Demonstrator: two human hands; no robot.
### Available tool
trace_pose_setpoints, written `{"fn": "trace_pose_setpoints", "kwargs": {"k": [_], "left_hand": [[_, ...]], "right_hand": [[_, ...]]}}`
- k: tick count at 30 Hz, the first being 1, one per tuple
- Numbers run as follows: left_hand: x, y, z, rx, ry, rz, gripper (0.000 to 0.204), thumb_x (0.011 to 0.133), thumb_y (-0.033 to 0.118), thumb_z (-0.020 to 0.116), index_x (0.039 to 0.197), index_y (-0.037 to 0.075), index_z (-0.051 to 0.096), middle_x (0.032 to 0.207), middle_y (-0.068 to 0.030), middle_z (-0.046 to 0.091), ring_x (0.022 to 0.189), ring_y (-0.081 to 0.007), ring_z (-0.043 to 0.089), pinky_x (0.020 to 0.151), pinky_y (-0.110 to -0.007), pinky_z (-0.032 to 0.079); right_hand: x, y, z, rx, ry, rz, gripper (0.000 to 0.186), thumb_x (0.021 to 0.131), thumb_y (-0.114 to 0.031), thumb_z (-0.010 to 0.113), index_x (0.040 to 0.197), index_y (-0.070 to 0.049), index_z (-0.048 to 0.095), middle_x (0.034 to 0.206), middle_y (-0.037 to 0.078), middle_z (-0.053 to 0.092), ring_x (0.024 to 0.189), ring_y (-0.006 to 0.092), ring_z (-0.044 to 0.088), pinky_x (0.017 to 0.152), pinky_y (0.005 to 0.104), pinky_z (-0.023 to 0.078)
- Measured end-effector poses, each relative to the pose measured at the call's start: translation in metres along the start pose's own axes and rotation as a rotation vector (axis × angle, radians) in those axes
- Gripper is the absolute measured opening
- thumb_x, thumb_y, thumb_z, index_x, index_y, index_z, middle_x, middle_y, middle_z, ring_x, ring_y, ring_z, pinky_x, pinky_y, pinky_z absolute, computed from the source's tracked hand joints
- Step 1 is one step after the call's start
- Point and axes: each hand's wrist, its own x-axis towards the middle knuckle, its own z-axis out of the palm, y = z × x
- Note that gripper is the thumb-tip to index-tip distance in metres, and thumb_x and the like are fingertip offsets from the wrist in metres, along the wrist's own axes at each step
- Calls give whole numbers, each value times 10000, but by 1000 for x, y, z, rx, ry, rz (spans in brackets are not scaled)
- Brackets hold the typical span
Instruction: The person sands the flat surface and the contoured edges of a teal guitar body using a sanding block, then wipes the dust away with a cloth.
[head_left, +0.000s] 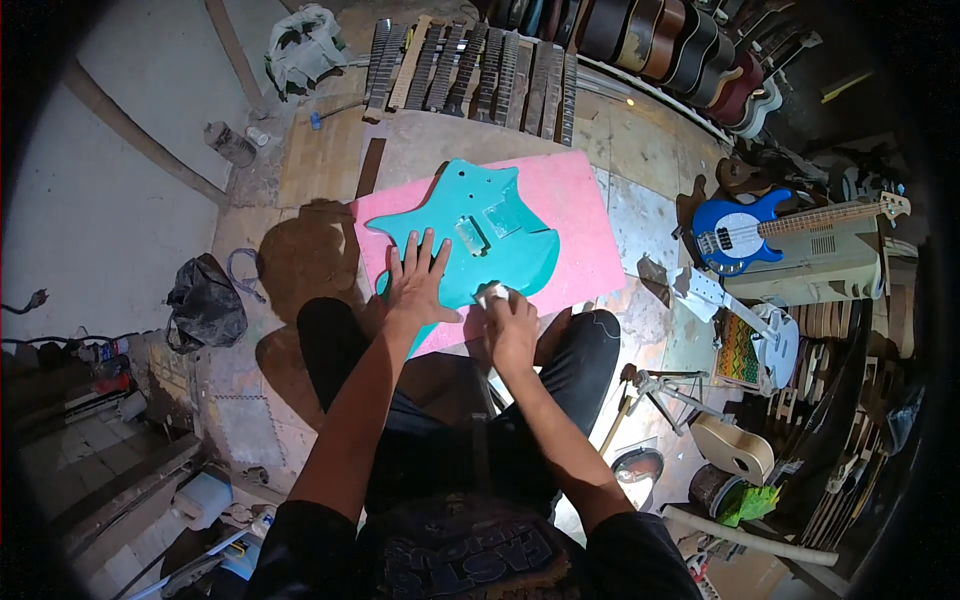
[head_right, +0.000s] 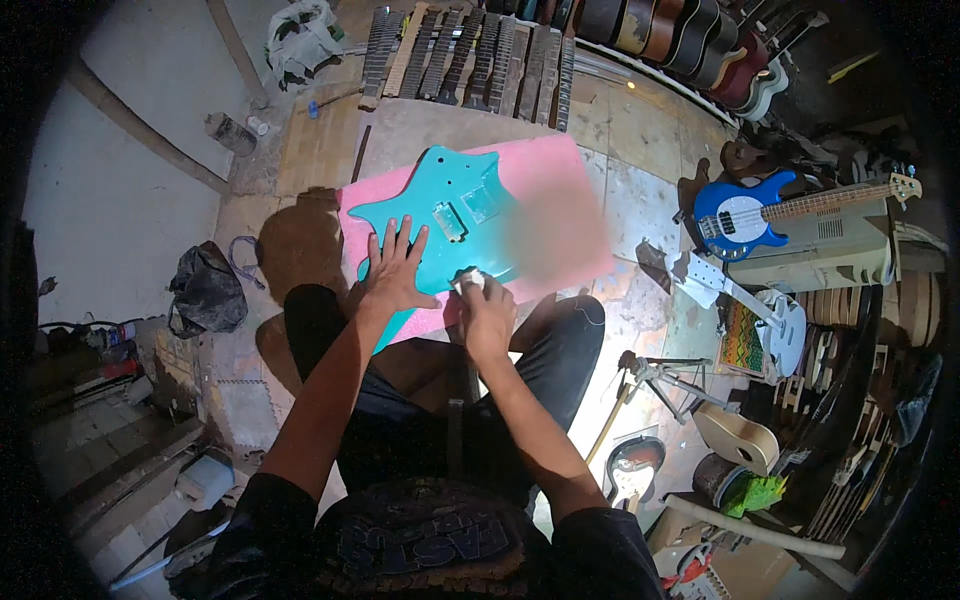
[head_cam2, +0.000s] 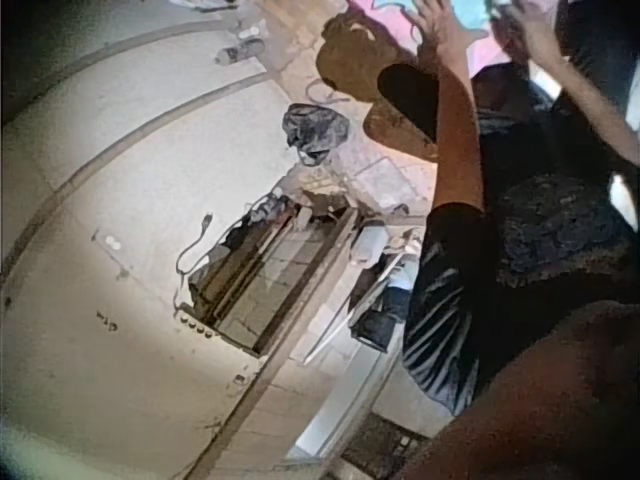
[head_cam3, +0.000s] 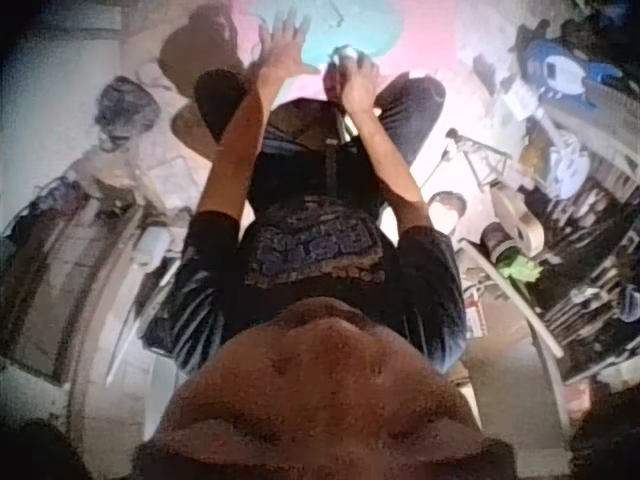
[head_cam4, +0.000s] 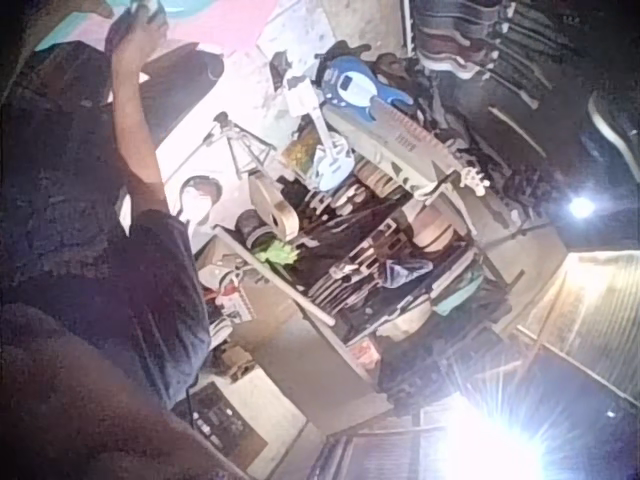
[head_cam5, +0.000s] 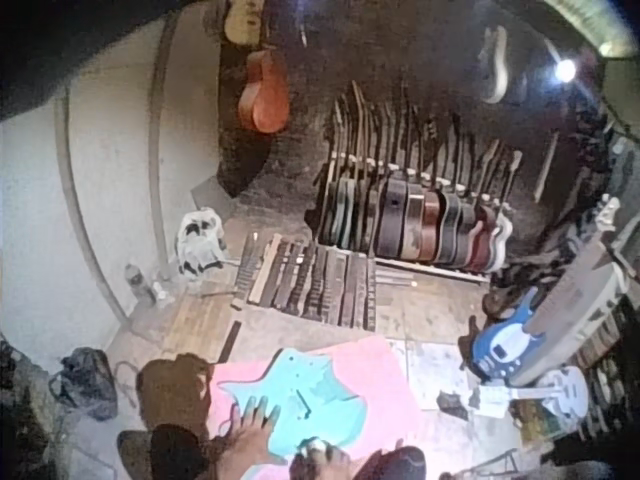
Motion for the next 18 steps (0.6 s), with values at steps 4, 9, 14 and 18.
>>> {"fn": "trace_pose_setpoints", "kwargs": {"k": [4, 9, 14, 18], "left_hand": [[0, -1, -5, 28, -62, -27, 1521, 468, 599, 947, 1680, 199, 120, 1738, -169, 50, 1599, -405, 6, 1244, -671, 54], [6, 7, -9, 56, -98, -28, 1544, 457, 606, 950, 1682, 193, 106, 1739, -176, 34, 1600, -406, -12, 1244, -667, 49], [8, 6, -9, 72, -144, -42, 1575, 451, 678, 930, 1686, 195, 79, 1743, -180, -7, 1601, -405, -61, 1241, -668, 17], [8, 3, -6, 65, -140, -42, 1594, 445, 727, 912, 1687, 195, 65, 1743, -184, -20, 1599, -407, -80, 1237, -672, 4]], "right_hand": [[26, 23, -23, 57, 14, -55, 577, 758, -42, 738, 1317, -121, 618, 1297, 241, 598, 1092, 456, 589, 924, 556, 490], [36, 47, -20, 8, 84, 128, 562, 789, -110, 755, 1333, -123, 616, 1262, 233, 603, 1064, 453, 593, 888, 560, 480], [-3, 8, -6, 6, -56, -10, 638, 754, -67, 766, 1366, -157, 613, 1356, 211, 556, 1184, 442, 541, 961, 549, 468], [47, 43, -36, 8, 7, 77, 540, 793, -67, 754, 1314, -131, 628, 1267, 207, 600, 1108, 444, 577, 924, 539, 488]]}}
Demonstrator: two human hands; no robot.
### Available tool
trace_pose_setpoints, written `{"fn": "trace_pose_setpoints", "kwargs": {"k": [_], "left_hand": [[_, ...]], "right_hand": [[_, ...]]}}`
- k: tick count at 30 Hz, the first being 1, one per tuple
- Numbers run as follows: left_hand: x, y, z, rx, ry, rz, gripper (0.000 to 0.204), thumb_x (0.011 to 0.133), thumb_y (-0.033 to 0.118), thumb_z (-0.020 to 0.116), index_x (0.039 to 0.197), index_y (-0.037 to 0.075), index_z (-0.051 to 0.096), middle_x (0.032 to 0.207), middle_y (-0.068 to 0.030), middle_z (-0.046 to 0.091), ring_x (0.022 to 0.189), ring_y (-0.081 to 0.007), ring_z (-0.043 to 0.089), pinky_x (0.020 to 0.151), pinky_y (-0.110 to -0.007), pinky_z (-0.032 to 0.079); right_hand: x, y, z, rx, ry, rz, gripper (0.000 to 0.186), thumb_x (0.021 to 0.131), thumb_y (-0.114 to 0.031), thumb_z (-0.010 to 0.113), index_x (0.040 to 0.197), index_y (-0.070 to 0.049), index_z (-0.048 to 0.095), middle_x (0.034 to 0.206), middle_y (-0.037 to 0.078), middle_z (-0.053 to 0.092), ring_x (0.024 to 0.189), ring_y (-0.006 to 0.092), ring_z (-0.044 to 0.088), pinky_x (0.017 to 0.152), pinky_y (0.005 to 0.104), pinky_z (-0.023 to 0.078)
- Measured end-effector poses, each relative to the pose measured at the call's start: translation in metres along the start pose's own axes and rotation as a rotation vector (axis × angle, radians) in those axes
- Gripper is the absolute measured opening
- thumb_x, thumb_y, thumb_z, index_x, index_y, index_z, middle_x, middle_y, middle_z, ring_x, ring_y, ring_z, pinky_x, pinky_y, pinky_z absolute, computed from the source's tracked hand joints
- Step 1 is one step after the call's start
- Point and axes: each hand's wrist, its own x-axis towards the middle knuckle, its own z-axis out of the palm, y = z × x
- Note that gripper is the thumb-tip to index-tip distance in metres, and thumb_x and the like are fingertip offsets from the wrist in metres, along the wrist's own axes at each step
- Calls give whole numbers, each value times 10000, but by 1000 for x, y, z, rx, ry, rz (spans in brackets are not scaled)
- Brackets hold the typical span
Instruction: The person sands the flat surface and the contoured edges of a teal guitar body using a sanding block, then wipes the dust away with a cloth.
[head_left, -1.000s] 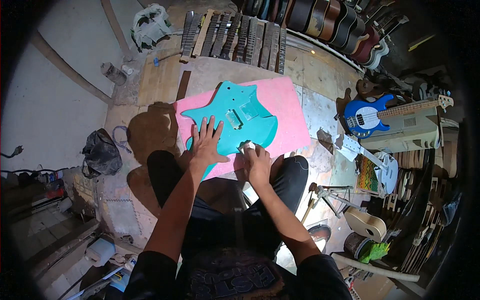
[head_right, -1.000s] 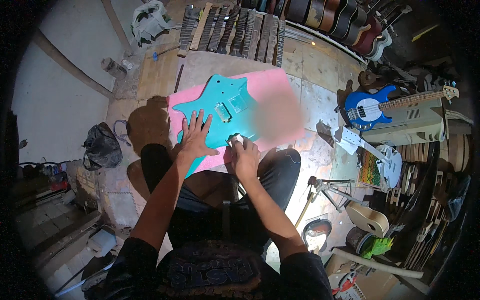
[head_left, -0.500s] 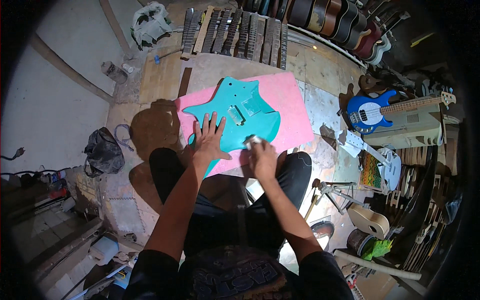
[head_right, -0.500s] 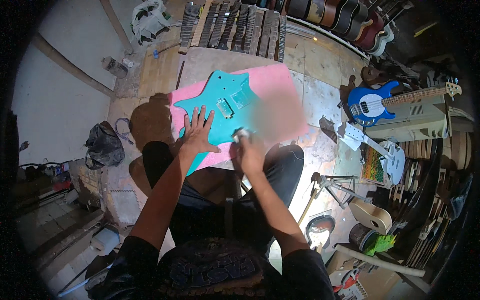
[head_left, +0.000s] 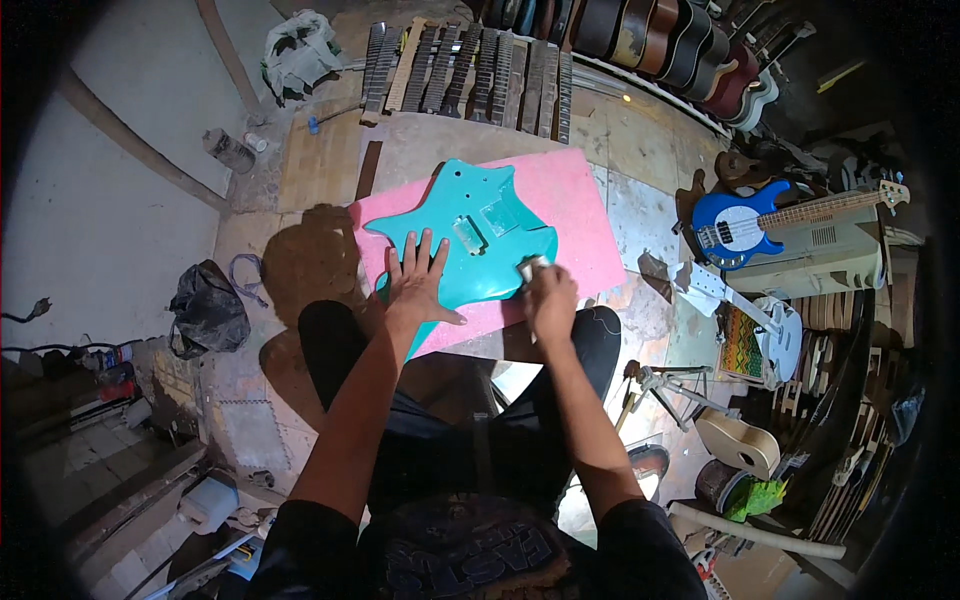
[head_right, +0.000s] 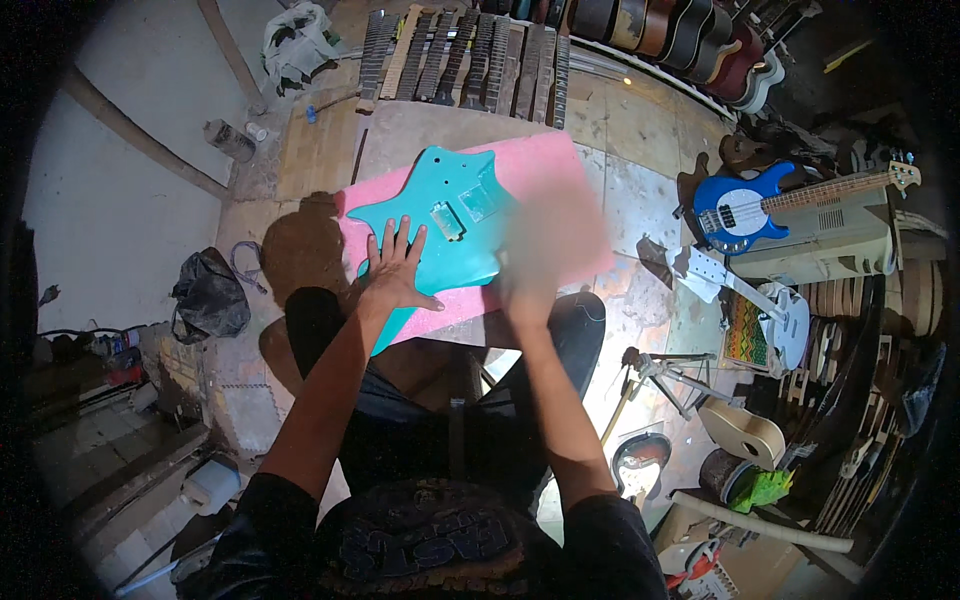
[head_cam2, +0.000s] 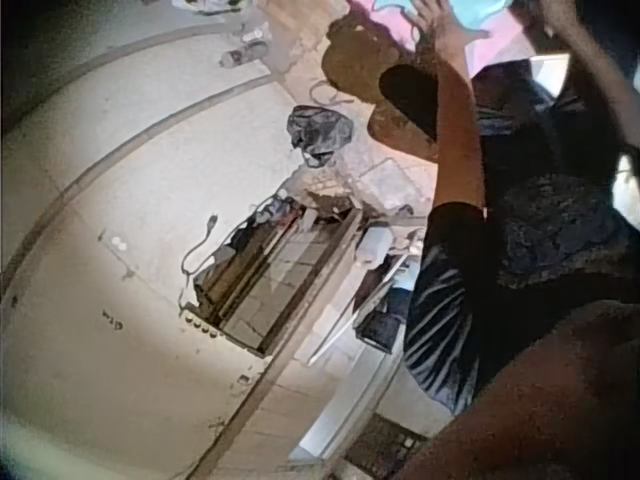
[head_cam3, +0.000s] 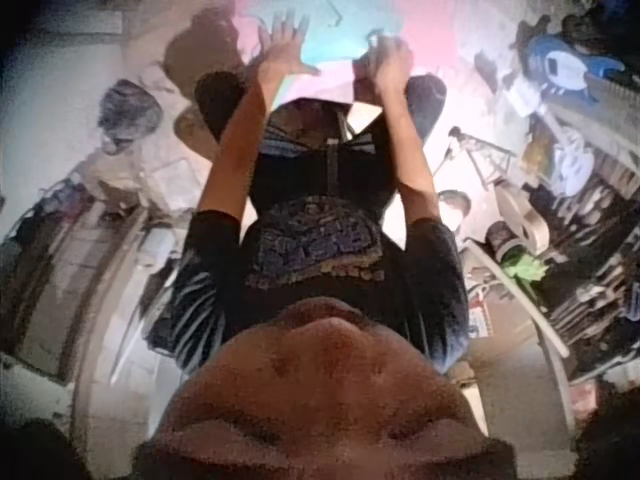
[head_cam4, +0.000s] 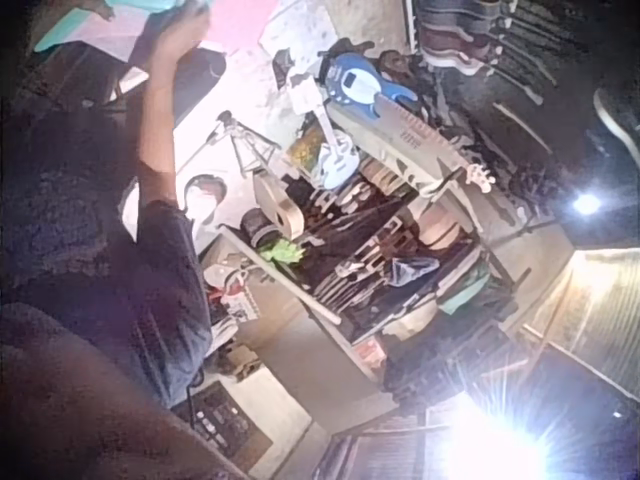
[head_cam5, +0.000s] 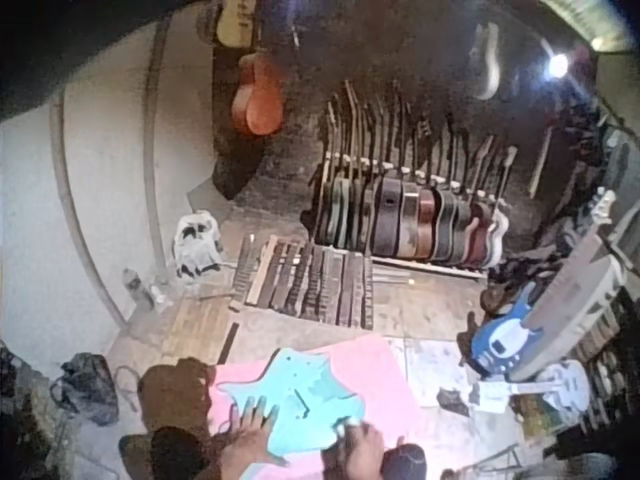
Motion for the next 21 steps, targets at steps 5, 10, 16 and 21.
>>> {"fn": "trace_pose_setpoints", "kwargs": {"k": [5, 10, 16, 21], "left_hand": [[3, 0, 0, -4, -22, 13, 1614, 452, 708, 922, 1683, 181, 21, 1737, -194, -51, 1591, -426, -97, 1232, -678, -9], [0, -3, -5, 0, -56, 6, 1653, 431, 636, 962, 1680, 172, -17, 1732, -205, -79, 1586, -441, -105, 1230, -685, 1], [-2, 10, -15, 12, -75, -4, 1641, 415, 497, 1004, 1679, 191, 4, 1735, -198, -24, 1597, -423, -43, 1243, -672, 34], [-4, 5, -18, 27, -121, -27, 1624, 443, 428, 1011, 1679, 190, -16, 1735, -200, -35, 1597, -420, -55, 1247, -667, 27]], "right_hand": [[-4, 4, 6, 40, 73, -62, 489, 852, -73, 695, 1331, -146, 641, 1273, 210, 617, 1104, 452, 585, 921, 539, 484], [-21, 2, 14, -20, -26, -101, 555, 812, -100, 735, 1350, -195, 637, 1349, 198, 585, 1168, 439, 568, 955, 546, 471], [44, 25, 2, -69, 44, 98, 560, 792, -72, 723, 1338, -159, 632, 1292, 191, 593, 1127, 442, 572, 917, 542, 471], [-19, -5, 17, -43, 40, -119, 549, 804, -56, 713, 1338, -165, 649, 1308, 200, 601, 1144, 450, 569, 953, 546, 461]]}}
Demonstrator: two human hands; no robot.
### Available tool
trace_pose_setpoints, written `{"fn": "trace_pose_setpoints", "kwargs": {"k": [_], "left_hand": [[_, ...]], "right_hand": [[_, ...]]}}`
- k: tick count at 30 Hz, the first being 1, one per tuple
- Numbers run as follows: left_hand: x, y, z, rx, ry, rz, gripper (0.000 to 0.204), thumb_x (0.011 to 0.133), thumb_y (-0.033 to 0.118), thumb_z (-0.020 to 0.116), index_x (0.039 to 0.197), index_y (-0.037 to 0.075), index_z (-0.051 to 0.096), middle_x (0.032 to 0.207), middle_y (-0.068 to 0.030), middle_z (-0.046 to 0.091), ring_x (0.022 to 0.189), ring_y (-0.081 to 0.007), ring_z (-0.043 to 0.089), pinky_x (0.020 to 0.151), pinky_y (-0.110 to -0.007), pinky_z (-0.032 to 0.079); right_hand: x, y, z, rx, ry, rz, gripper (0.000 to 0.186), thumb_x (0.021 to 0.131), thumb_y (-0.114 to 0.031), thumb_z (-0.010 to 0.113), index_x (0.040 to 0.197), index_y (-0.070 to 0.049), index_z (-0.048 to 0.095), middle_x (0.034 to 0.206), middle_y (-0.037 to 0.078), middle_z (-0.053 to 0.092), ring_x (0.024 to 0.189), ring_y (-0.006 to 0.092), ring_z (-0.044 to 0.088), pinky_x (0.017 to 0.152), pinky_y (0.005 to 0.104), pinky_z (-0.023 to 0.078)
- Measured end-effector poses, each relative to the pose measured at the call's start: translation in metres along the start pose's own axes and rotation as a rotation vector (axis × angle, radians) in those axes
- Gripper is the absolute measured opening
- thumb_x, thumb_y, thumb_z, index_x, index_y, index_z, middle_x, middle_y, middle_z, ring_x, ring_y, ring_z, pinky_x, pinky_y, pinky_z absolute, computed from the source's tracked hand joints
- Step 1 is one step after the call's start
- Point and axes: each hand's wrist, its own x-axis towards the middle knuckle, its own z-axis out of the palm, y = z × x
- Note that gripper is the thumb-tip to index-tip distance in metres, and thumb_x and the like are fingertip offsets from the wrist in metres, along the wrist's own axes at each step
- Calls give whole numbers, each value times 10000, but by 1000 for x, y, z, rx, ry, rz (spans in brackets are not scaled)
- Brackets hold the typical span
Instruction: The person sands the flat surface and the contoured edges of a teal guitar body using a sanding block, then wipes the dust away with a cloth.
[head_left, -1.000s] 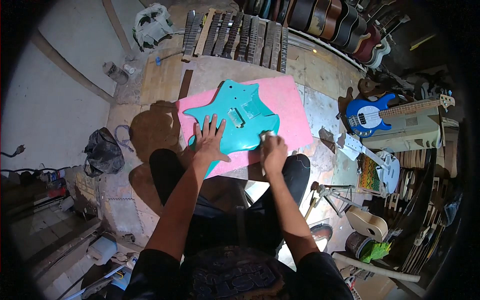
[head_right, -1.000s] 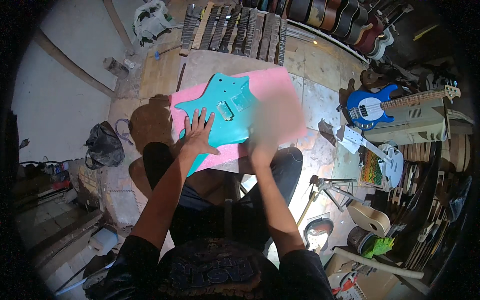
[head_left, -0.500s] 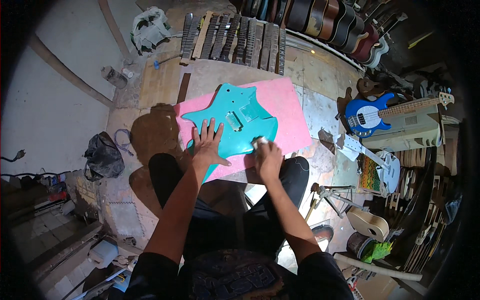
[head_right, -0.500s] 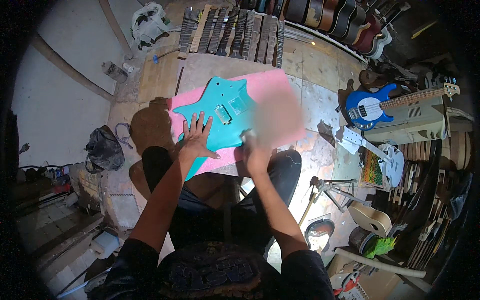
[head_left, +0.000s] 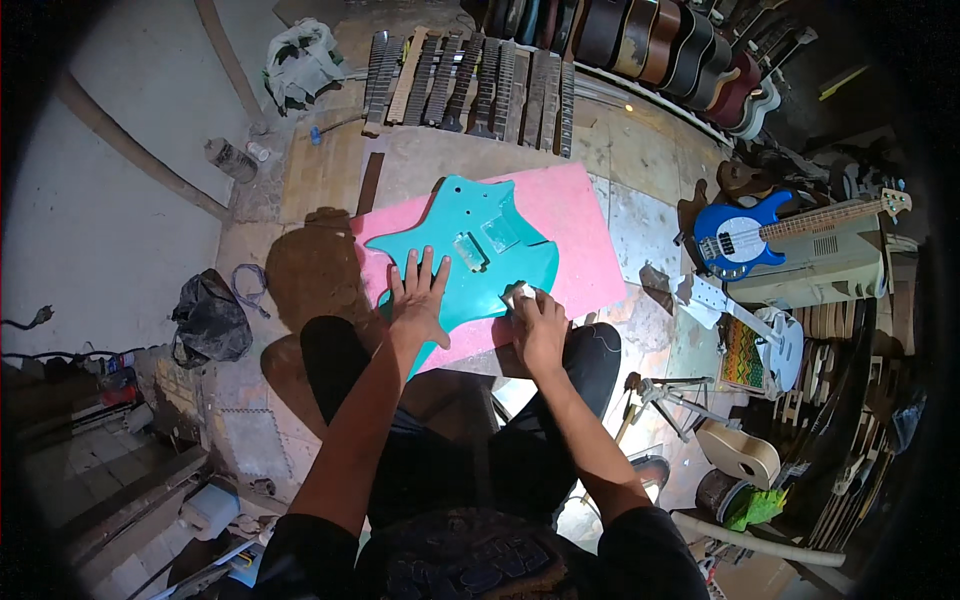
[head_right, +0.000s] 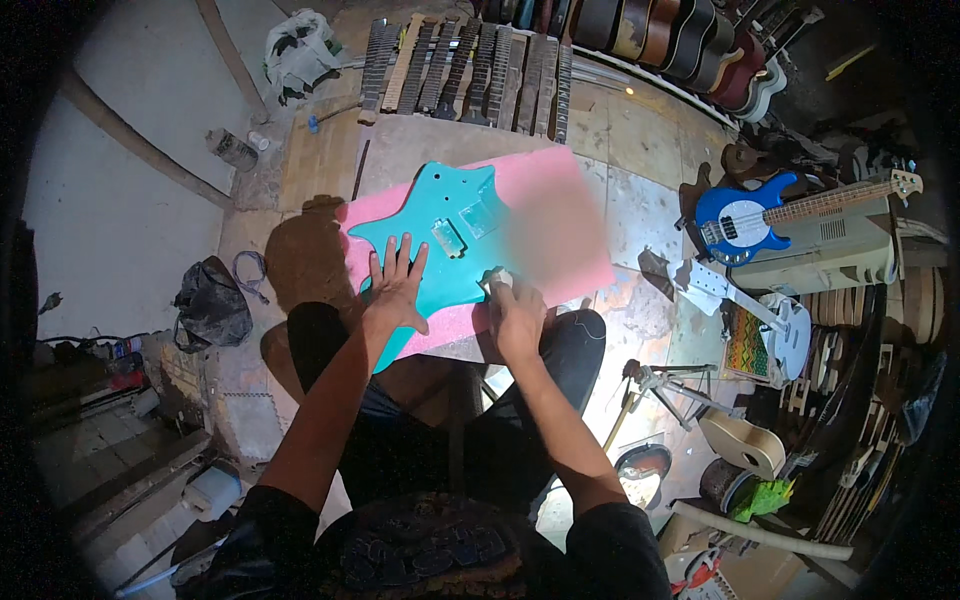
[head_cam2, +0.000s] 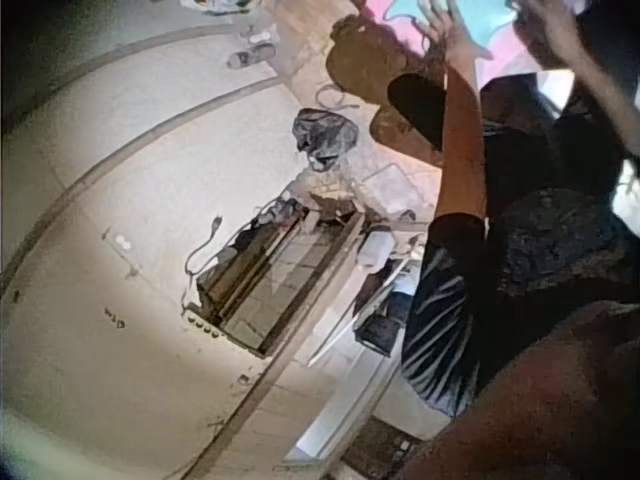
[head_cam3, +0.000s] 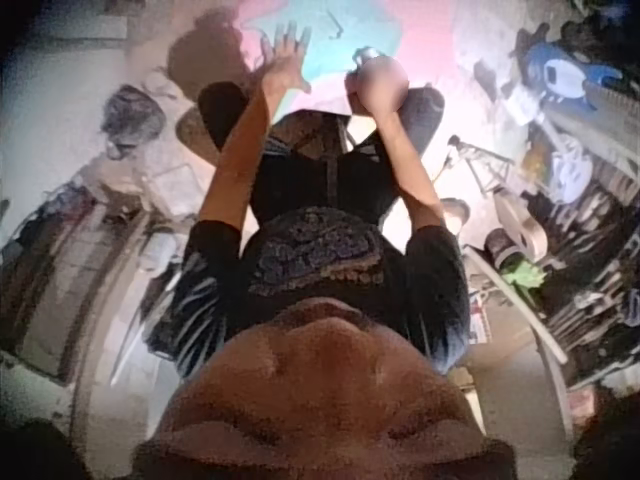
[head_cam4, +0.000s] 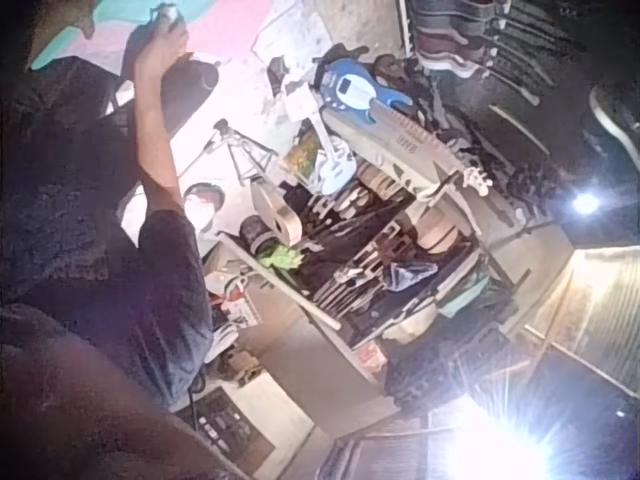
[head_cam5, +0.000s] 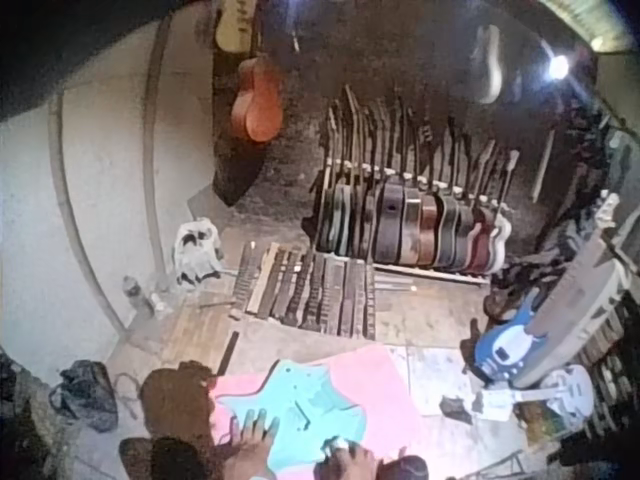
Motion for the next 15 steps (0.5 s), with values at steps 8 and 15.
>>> {"fn": "trace_pose_setpoints", "kwargs": {"k": [8, 15], "left_hand": [[4, 2, 3, -15, 38, 27, 1615, 433, 392, 1008, 1679, 183, 2, 1734, -208, -17, 1596, -432, -27, 1244, -674, 46], [4, -2, 7, -11, 31, 29, 1641, 434, 423, 1005, 1673, 154, -36, 1725, -230, -49, 1584, -461, -59, 1232, -691, 13]], "right_hand": [[75, 38, -24, 54, -27, 238, 477, 826, -79, 703, 1292, -164, 649, 1314, 186, 612, 1103, 443, 588, 923, 553, 478], [11, 8, 5, 1, -98, -57, 498, 820, -107, 731, 1307, -185, 661, 1352, 185, 595, 1158, 409, 573, 947, 559, 457]]}}
